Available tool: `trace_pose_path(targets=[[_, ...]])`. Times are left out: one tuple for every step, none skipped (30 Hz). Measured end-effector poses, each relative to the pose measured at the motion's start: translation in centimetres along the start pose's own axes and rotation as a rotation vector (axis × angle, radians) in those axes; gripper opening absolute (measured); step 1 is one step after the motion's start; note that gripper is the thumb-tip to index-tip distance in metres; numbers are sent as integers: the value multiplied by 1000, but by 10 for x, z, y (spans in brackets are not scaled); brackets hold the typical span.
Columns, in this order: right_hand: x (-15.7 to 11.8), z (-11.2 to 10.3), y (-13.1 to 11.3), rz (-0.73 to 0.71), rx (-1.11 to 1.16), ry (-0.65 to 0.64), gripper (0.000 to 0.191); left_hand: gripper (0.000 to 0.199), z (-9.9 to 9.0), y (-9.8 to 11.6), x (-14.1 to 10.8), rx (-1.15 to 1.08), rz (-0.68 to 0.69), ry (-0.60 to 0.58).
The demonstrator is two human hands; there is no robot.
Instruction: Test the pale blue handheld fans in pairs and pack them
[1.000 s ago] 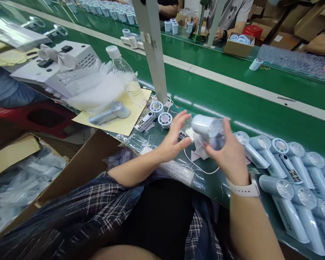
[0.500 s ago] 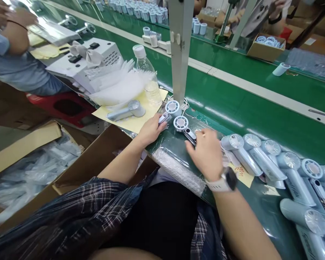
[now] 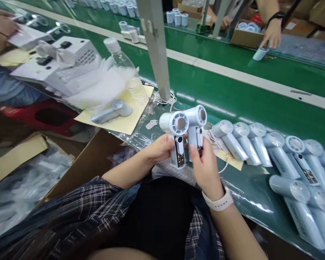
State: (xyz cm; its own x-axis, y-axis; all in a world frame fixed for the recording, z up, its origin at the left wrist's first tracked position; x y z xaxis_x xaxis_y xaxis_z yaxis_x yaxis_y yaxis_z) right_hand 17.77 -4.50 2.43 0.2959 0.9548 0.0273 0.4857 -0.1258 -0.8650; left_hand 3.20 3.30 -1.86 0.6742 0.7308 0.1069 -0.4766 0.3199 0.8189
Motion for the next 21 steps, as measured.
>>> trace_pose_path(targets=[[-7, -4, 6, -18, -24, -7, 52, 80, 7, -7, 4, -36, -13, -9], [-12, -11, 16, -7, -76, -1, 51, 81, 12, -13, 8, -67, -25, -8], [-15, -20, 29, 40, -158, 34, 51, 80, 15, -18, 10, -85, -32, 0], [-17, -32, 43, 115, -269, 99, 50, 78, 16, -22, 12, -87, -36, 11], [-19, -43, 57, 202, -394, 182, 49, 76, 16, -25, 14, -76, -41, 24], [-20, -54, 70, 278, -515, 261, 46, 73, 15, -27, 15, -58, -51, 38], [-21, -61, 78, 325, -613, 310, 41, 70, 15, -28, 16, -44, -66, 50], [-21, -64, 83, 335, -674, 317, 35, 67, 15, -28, 18, -40, -82, 57], [-22, -63, 85, 316, -699, 280, 30, 65, 16, -27, 20, -45, -88, 59], [-23, -60, 83, 282, -674, 219, 26, 65, 19, -25, 22, -57, -87, 53], [-25, -55, 79, 248, -597, 151, 24, 66, 23, -21, 25, -67, -70, 45], [-28, -51, 74, 228, -476, 80, 24, 69, 27, -17, 28, -70, -42, 35], [-32, -47, 68, 223, -314, 7, 25, 74, 32, -12, 31, -61, -8, 26], [-36, -43, 62, 235, -125, -67, 27, 79, 37, -8, 35, -44, 22, 22], [-39, -39, 57, 259, 65, -146, 29, 85, 41, -4, 38, -26, 46, 27], [-42, -35, 52, 289, 225, -222, 32, 89, 44, -1, 41, -11, 71, 40], [-44, -31, 49, 314, 333, -290, 35, 91, 46, 1, 44, -4, 98, 58], [-45, -27, 46, 329, 401, -347, 37, 91, 48, 3, 46, -7, 124, 71], [-45, -23, 43, 331, 439, -388, 38, 92, 49, 4, 48, -18, 151, 76], [-44, -19, 40, 320, 457, -404, 38, 91, 51, 4, 49, -31, 175, 69], [-44, -17, 37, 296, 470, -394, 37, 91, 51, 3, 50, -42, 197, 59]])
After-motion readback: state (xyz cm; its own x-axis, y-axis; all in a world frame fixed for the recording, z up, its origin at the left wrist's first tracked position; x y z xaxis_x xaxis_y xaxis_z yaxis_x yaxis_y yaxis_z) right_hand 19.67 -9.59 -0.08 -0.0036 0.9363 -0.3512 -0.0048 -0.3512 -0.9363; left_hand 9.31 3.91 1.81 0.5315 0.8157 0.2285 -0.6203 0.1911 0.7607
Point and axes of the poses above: each hand's wrist, its own x-axis towards the middle knuckle, its own z-axis out of the palm, y = z × x, the point moved 4 cm from there along x, towards the middle knuckle, and after that the axes turned 9 degrees about z, right-handed, at the moved point
